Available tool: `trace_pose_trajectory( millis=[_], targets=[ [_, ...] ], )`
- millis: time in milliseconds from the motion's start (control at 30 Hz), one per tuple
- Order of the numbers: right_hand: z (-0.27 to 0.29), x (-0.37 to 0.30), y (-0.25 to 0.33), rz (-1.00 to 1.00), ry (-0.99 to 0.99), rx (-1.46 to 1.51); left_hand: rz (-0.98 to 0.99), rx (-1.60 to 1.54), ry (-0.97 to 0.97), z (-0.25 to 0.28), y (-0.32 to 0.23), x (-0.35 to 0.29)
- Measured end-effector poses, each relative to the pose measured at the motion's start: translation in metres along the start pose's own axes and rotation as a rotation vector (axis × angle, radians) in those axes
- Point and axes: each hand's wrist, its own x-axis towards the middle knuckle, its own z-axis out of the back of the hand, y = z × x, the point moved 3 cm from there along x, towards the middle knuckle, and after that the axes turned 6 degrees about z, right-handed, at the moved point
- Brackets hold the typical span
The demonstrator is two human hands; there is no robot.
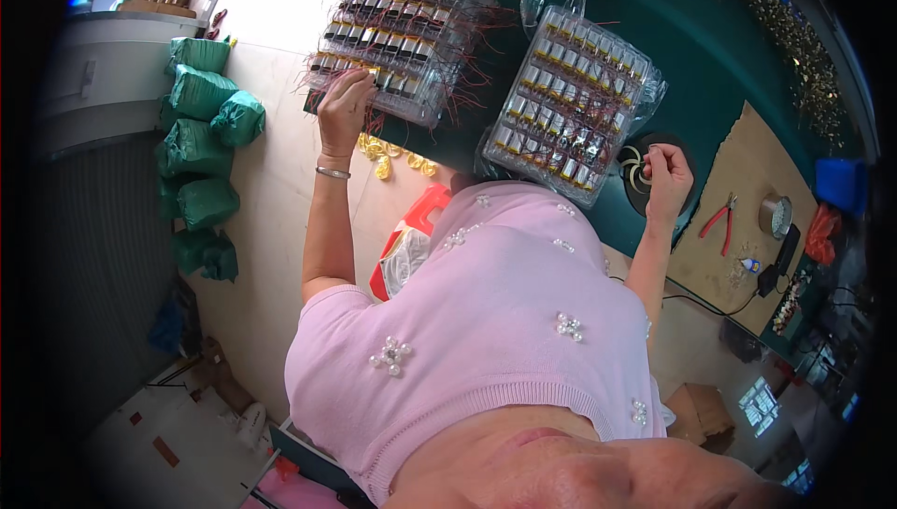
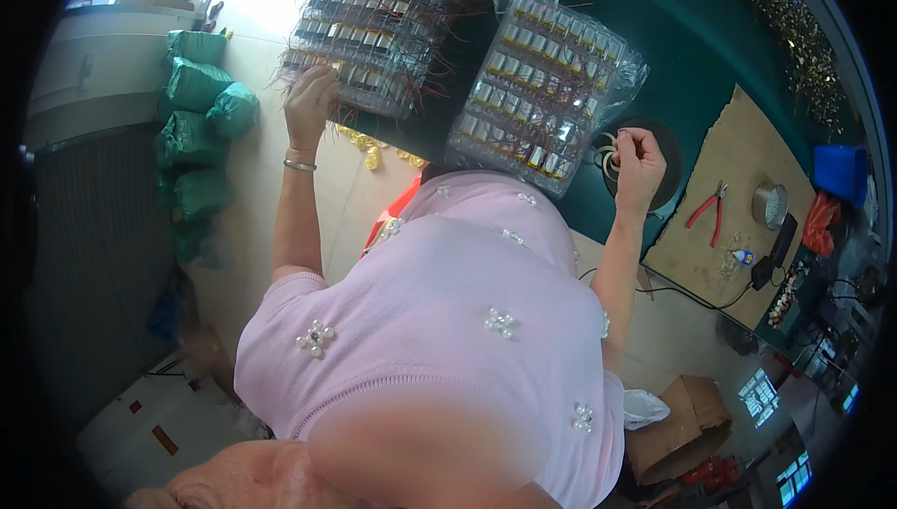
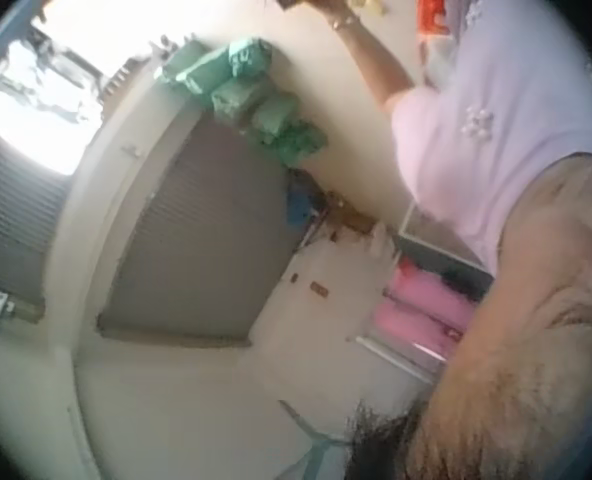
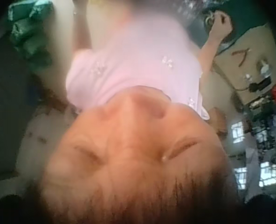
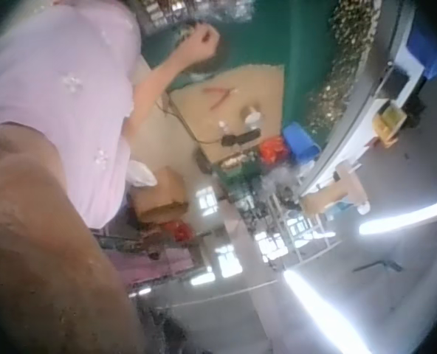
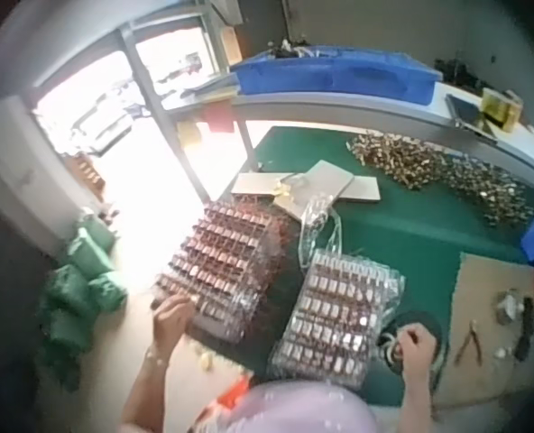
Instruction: Assembling small electronic components by wrapping them with black adhesive tape and organizing them into trays.
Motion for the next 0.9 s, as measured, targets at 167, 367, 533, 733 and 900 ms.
trace_pose_trajectory(
  millis=[167, 367, 533, 733, 900],
  targets=[
    [-0.009, 0.004, 0.005, 0.003, 0.019, 0.012, -0.038, -0.007, 0.024, 0.001, 0.005, -0.003],
    [-0.003, -0.003, -0.003, -0.038, 0.049, -0.04, -0.106, 0.075, 0.053, 0.008, 0.0, 0.0],
    [-0.004, -0.007, -0.001, -0.022, 0.072, 0.002, -0.027, -0.068, 0.117, 0.012, 0.004, -0.006],
    [-0.014, -0.006, 0.007, -0.042, 0.106, 0.054, -0.104, 0.038, 0.136, 0.019, -0.004, 0.002],
    [-0.021, -0.005, 0.01, -0.049, 0.11, 0.029, -0.017, -0.092, 0.175, 0.015, 0.013, 0.003]
  ],
)
